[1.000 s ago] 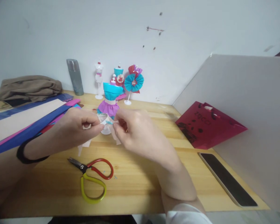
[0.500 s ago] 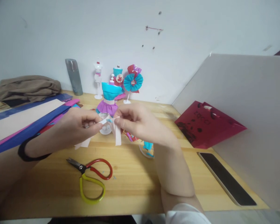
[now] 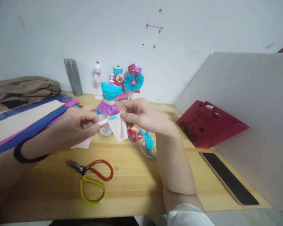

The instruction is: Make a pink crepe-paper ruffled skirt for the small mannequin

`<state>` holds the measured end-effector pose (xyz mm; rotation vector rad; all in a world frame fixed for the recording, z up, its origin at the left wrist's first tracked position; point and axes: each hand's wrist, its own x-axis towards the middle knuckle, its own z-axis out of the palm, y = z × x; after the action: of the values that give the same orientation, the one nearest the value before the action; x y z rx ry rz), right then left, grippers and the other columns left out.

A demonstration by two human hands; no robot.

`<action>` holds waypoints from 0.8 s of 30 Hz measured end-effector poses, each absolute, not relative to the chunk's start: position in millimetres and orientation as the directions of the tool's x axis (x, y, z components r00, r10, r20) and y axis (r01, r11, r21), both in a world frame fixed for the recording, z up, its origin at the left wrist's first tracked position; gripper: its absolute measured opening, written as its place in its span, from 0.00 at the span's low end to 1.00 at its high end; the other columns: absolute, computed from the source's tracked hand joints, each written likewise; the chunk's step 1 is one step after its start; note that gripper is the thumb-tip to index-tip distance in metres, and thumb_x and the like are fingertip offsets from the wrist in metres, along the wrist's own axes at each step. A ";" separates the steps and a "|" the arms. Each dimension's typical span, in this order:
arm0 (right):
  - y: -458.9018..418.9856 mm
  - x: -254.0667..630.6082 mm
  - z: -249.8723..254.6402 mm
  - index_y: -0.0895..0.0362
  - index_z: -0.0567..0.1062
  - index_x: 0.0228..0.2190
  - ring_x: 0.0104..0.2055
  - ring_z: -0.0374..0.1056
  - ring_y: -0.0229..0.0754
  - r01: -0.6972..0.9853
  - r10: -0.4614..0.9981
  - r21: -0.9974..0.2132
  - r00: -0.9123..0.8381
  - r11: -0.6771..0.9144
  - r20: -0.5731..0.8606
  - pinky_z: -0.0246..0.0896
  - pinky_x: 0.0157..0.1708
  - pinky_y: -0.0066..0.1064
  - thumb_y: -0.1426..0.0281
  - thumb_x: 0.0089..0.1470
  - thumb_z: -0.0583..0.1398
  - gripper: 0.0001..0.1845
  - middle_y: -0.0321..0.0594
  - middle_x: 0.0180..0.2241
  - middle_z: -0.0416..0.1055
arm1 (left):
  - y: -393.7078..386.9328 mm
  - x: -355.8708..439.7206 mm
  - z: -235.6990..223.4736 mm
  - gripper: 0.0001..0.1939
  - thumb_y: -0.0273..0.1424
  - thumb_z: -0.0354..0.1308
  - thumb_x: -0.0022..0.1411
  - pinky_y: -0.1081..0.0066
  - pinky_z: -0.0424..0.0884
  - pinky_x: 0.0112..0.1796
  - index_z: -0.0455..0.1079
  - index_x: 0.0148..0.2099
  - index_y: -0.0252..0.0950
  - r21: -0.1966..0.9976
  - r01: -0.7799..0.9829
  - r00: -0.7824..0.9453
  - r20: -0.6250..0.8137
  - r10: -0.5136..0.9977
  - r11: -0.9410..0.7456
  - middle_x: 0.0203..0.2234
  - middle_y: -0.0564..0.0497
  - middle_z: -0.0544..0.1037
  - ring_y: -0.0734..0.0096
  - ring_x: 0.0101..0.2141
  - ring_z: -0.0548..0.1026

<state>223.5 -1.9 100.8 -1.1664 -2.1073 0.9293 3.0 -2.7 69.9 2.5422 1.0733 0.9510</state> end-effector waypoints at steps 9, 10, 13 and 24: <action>-3.6 217.7 101.6 0.57 0.69 0.24 0.22 0.66 0.33 0.411 0.820 -0.832 -0.565 0.373 0.088 0.62 0.24 0.26 0.60 0.54 0.61 0.15 0.33 0.20 0.69 | 0.8 4.7 66.9 0.12 0.34 0.55 0.57 0.77 0.51 0.18 0.71 0.25 0.33 0.565 0.564 0.443 0.409 0.798 -0.602 0.14 0.57 0.67 0.80 0.17 0.60; -4.4 216.1 101.9 0.57 0.69 0.24 0.22 0.66 0.33 0.396 0.810 -0.844 -0.581 0.362 0.074 0.63 0.24 0.25 0.60 0.54 0.61 0.16 0.33 0.21 0.70 | 1.8 4.8 66.2 0.11 0.34 0.55 0.57 0.77 0.52 0.18 0.72 0.27 0.33 0.564 0.562 0.442 0.413 0.796 -0.605 0.16 0.56 0.69 0.79 0.18 0.61; -5.1 213.9 101.9 0.58 0.69 0.24 0.22 0.66 0.33 0.371 0.799 -0.864 -0.599 0.339 0.056 0.63 0.23 0.25 0.59 0.54 0.61 0.16 0.33 0.21 0.70 | 4.2 5.2 64.9 0.09 0.32 0.55 0.57 0.77 0.53 0.20 0.74 0.31 0.34 0.548 0.556 0.475 0.408 0.780 -0.625 0.18 0.56 0.72 0.79 0.20 0.63; -2.2 220.2 98.6 0.58 0.74 0.32 0.25 0.69 0.34 0.385 0.740 -0.849 -0.672 0.361 0.010 0.65 0.26 0.25 0.62 0.56 0.60 0.11 0.34 0.24 0.72 | 13.4 6.4 59.7 0.11 0.28 0.52 0.56 0.81 0.58 0.17 0.76 0.36 0.34 0.710 0.482 0.603 0.156 0.782 -0.513 0.15 0.57 0.72 0.80 0.15 0.66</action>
<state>220.2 -2.2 98.6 -0.9820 -2.2359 1.2361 6.4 13.4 59.7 2.2028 0.9929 0.6221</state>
